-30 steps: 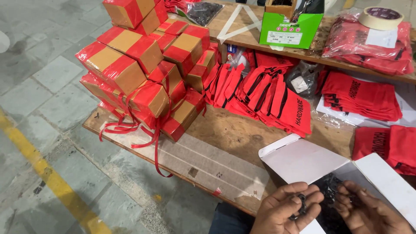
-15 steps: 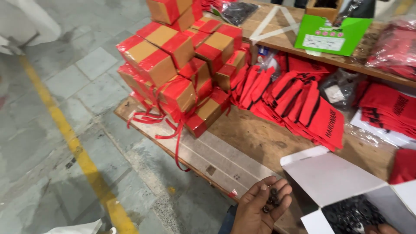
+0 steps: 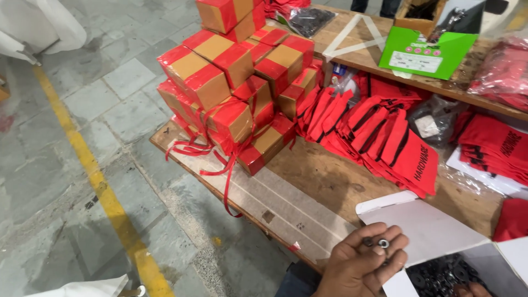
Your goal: Picking up small metal hardware components from a box and placing them into red fabric bags.
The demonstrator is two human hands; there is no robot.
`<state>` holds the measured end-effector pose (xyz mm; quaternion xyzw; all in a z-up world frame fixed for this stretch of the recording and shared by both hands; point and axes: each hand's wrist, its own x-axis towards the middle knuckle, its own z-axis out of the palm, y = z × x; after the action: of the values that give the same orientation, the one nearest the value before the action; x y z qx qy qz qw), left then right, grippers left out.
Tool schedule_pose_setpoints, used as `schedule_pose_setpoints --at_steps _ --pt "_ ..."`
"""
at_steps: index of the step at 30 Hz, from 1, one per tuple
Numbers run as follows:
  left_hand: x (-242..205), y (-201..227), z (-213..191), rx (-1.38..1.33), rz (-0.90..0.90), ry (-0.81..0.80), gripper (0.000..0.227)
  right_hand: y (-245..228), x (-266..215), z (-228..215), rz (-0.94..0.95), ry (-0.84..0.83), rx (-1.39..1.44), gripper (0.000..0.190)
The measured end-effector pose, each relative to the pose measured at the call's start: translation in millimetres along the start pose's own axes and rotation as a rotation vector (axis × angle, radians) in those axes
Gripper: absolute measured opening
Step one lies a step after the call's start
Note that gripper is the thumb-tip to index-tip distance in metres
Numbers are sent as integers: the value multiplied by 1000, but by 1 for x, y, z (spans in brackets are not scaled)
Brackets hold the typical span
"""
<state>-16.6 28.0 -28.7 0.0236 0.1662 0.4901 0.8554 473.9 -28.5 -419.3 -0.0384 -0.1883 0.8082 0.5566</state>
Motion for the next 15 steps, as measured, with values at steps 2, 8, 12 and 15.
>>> schedule_pose_setpoints --at_steps 2,8,12,15 --pt "4 -13 3 -24 -68 -94 39 33 -5 18 -72 25 -21 20" --pt "5 -36 42 -23 -148 -146 50 116 90 347 -474 756 -234 30" --pt "6 -45 56 -82 -213 -165 58 137 107 433 -569 620 -34 8" --pt "8 -48 64 -111 -231 -211 65 139 120 455 -653 769 -62 24"
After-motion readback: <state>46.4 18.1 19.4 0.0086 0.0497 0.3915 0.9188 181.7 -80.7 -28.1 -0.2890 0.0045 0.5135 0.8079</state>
